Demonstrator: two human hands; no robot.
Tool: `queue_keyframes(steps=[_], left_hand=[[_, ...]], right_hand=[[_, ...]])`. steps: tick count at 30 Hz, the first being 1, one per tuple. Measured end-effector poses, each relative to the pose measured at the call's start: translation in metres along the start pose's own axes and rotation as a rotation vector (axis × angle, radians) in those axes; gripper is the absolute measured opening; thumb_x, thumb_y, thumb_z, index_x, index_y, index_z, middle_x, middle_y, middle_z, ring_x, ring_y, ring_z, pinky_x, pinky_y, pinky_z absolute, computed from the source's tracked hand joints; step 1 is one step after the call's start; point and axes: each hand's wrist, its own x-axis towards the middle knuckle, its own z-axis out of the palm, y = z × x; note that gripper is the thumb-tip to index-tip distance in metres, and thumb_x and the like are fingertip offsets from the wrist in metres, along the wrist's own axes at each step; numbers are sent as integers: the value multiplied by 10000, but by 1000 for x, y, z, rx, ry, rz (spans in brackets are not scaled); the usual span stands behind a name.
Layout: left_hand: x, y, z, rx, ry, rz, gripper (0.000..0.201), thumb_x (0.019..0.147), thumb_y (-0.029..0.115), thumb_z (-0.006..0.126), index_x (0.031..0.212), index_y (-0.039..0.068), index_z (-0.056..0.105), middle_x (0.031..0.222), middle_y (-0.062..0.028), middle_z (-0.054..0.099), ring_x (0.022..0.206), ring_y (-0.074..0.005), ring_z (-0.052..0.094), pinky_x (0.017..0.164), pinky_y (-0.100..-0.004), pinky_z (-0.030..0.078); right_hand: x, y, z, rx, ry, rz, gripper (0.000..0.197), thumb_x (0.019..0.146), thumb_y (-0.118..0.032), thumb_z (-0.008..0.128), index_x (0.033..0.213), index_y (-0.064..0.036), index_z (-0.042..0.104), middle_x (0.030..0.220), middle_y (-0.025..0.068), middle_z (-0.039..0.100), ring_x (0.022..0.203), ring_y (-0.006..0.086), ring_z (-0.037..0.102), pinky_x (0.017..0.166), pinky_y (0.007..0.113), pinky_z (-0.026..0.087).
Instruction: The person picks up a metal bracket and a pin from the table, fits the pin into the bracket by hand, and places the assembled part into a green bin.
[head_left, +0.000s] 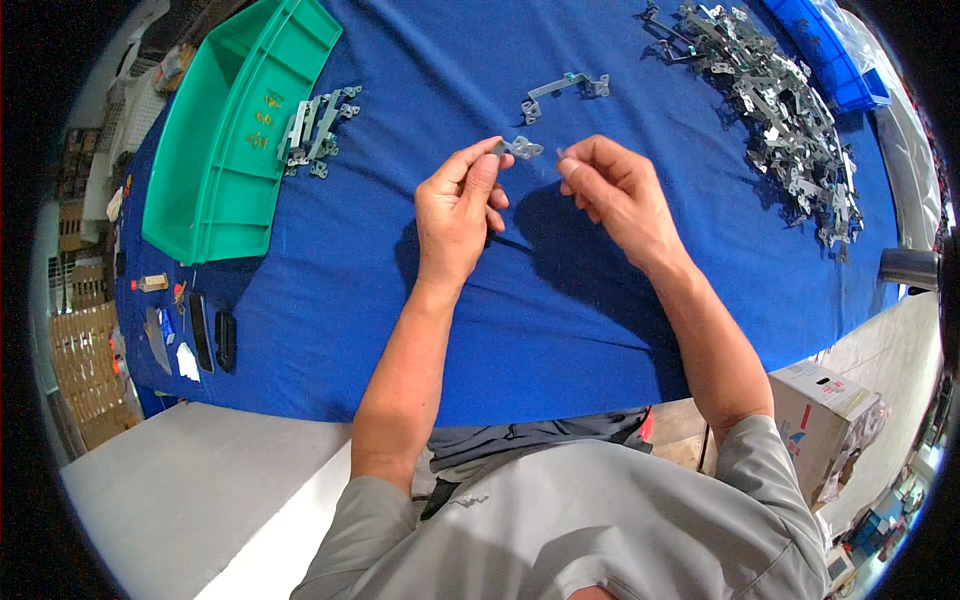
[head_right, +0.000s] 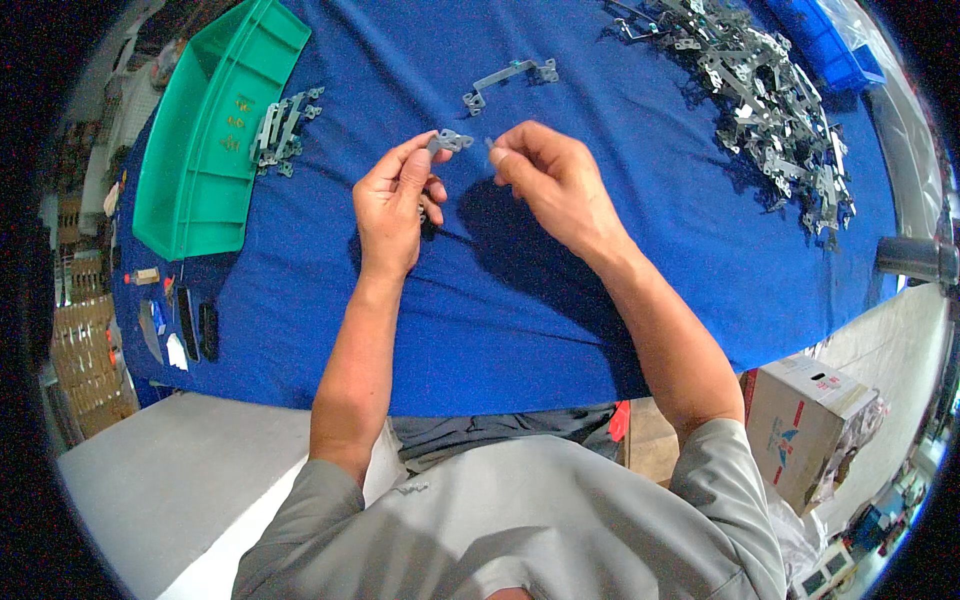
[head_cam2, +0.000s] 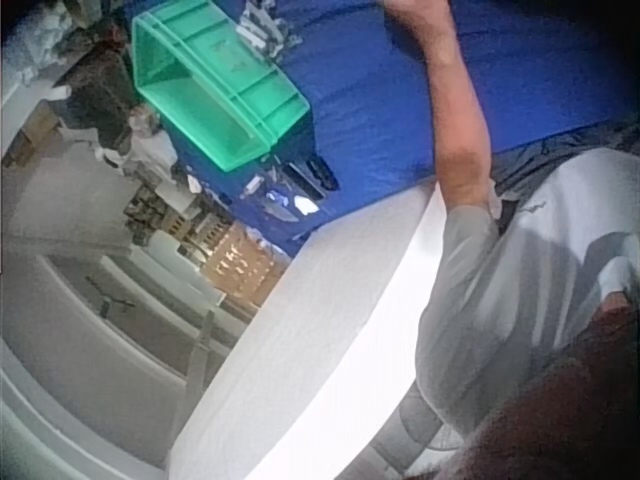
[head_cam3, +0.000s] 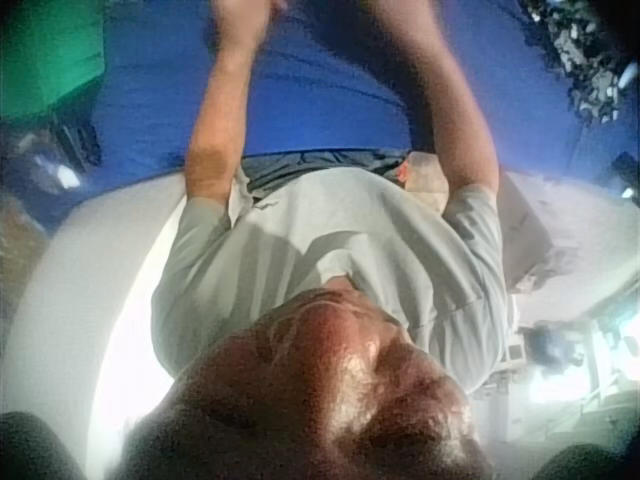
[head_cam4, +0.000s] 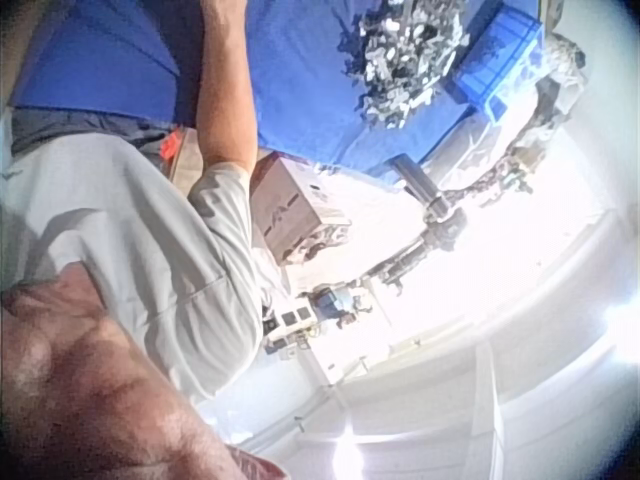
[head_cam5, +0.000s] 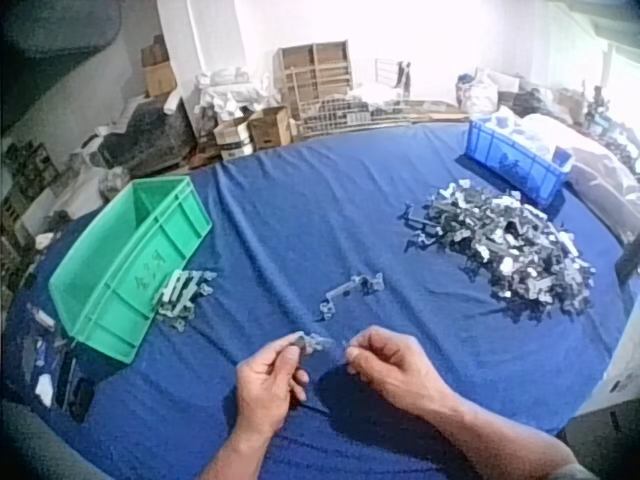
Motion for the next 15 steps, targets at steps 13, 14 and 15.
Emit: queue_keyframes(steps=[13,14,15], left_hand=[[-3,1,0,88,-37,24,302,996,198,625,1229,10,664,1003,-81,725,663,-41,567,498,-180,482],[-3,1,0,99,-41,40,289,991,182,630,1222,14,671,1010,-74,724,653,-35,556,496,-178,471],[-3,1,0,110,-46,57,275,986,165,635,1215,19,678,1017,-66,723,644,-29,544,495,-177,460]], right_hand=[[1,4,1,-258,-11,-43,216,951,-208,640,965,7,657,720,50,641,634,93,558,570,292,451],[1,4,1,-257,-12,-43,216,951,-208,640,965,7,657,720,50,641,634,93,558,570,292,451],[1,4,1,-266,-1,-54,216,945,-207,645,958,9,654,710,60,634,630,101,559,569,301,448]])
